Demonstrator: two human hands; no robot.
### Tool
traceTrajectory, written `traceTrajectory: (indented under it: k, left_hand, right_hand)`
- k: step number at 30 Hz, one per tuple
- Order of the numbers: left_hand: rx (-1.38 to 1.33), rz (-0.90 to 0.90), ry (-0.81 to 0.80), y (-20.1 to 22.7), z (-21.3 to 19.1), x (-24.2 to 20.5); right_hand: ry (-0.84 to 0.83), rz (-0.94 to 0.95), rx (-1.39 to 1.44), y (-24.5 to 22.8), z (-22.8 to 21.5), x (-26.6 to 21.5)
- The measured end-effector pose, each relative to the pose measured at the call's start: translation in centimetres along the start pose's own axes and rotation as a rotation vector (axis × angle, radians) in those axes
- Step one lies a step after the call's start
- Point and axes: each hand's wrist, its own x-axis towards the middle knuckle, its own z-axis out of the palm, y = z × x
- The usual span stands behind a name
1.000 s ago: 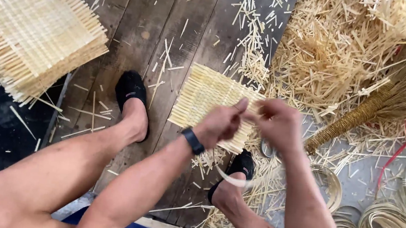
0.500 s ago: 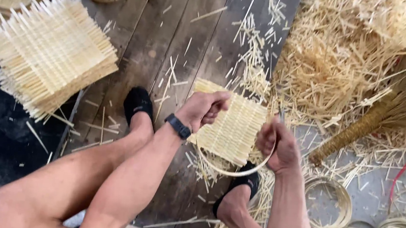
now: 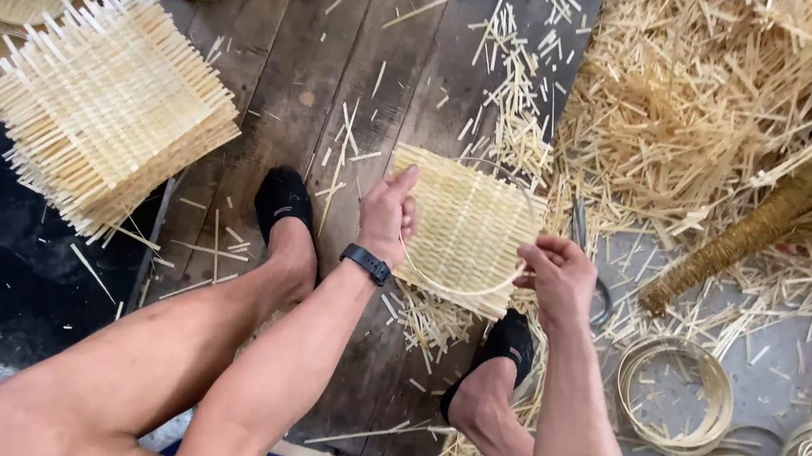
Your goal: Trim and assemble woven bamboo tray components using scissors and wooden molds.
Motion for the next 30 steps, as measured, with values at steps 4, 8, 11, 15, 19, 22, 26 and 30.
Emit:
traceTrajectory:
  k: [4, 8, 11, 15, 19, 22, 26, 30]
  left_hand:
    - [0.229, 0.267, 0.192, -3.9, -4.8, 5.1]
    - [1.254, 0.925, 0.234, -3.0, -7.7, 5.8]
    - [1.411, 0.897, 0.179, -2.8, -8.1, 6.2]
    - [1.422, 0.645, 0.235, -2.6, -8.5, 7.9]
    - [1.456, 0.63, 0.299, -4.0, -10.1, 10.8]
    - [1.314, 0.505, 0.305, -3.6, -11.1, 11.6]
    - [1.263, 0.462, 0.336, -5.5, -11.6, 10.4]
    - [1.116, 0.33, 0.322, -3.4, -9.3, 7.8]
  right_hand:
    - [0.116, -0.01, -0.098, 2.5, 1.5, 1.6]
    - [0.259, -0.13, -0.474, 6.1, 2.9, 3.1]
    - [0.297, -0.313, -0.617, 7.8, 2.6, 3.6]
    - [0.292, -0.183, -0.566, 6.9, 2.7, 3.3]
    - [0.217, -0.33, -0.706, 10.3, 0.8, 5.6]
    - [0.199, -0.348, -0.721, 11.9, 1.1, 7.8]
    - [0.221, -0.285, -0.713, 11.1, 0.3, 7.2]
    - [0.192, -0.247, -0.82, 9.7, 0.7, 7.3]
